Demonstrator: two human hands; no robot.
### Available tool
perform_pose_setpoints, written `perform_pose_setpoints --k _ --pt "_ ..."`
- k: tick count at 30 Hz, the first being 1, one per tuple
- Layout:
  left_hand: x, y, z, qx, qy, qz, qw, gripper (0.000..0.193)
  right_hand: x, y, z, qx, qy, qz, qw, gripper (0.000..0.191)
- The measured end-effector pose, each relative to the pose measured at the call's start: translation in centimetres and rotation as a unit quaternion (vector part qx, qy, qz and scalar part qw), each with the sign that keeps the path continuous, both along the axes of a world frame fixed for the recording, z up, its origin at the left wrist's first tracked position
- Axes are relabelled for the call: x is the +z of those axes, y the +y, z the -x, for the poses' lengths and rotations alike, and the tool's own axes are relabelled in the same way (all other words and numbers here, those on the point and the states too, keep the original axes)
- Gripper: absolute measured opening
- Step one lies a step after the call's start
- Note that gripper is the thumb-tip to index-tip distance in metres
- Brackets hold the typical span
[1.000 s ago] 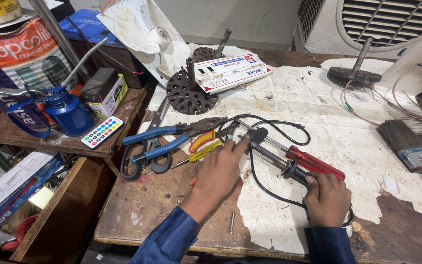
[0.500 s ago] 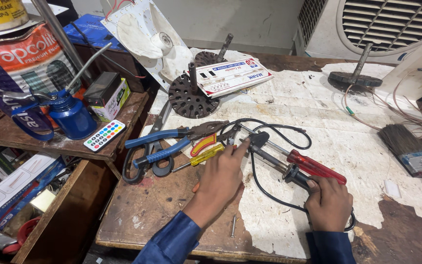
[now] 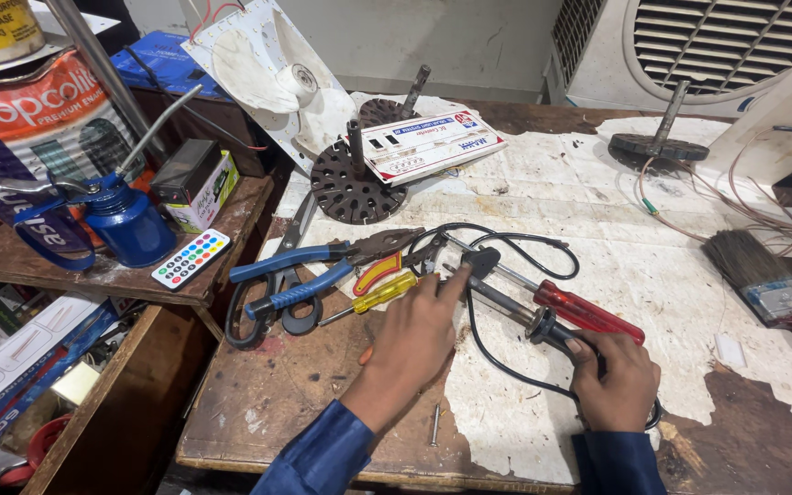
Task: The person uses a soldering iron to heat and join wires on a small black component. They hold the component with their left hand and apply the soldering iron with their right hand, repeatedly touching the tip to the wire junctions.
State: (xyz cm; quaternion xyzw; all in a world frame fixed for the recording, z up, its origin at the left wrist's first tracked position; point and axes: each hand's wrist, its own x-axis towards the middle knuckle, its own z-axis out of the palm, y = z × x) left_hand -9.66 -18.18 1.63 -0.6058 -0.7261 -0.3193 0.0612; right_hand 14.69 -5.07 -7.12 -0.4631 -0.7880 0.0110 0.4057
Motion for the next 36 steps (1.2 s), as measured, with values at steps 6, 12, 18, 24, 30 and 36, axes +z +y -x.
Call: perform_pose_setpoints --k 6,12,18,24,30,36 --pt "-0.03 0.14 0.24 0.037 -0.034 0.058 0.997 0.069 0.21 -0.33 0.03 -0.017 0.005 -0.039 0.999 0.019" --pt "-0.38 0.16 -0.07 0.02 -0.005 0.019 1.0 0.067 0.29 -0.16 -0.08 -0.012 0.017 -0.003 1.0 0.022" --pt "-0.57 0.36 0.16 -0.014 0.018 0.013 1.0 0.064 0.3 0.04 0.07 -0.025 -0.007 0.027 0.999 0.027" --pt "-0.56 0.18 0.43 0.007 0.003 0.009 1.0 0.067 0.07 -0.03 -0.01 -0.028 -0.008 0.054 0.998 0.025" --pt "-0.49 0.13 0.22 -0.015 0.011 -0.03 0.999 0.069 0.02 0.15 0.14 -0.031 -0.004 0.045 0.998 0.026" --pt "-0.44 0.17 0.43 0.023 0.0 0.001 1.0 0.066 0.02 0.09 -0.05 -0.028 -0.002 0.043 0.999 0.023"
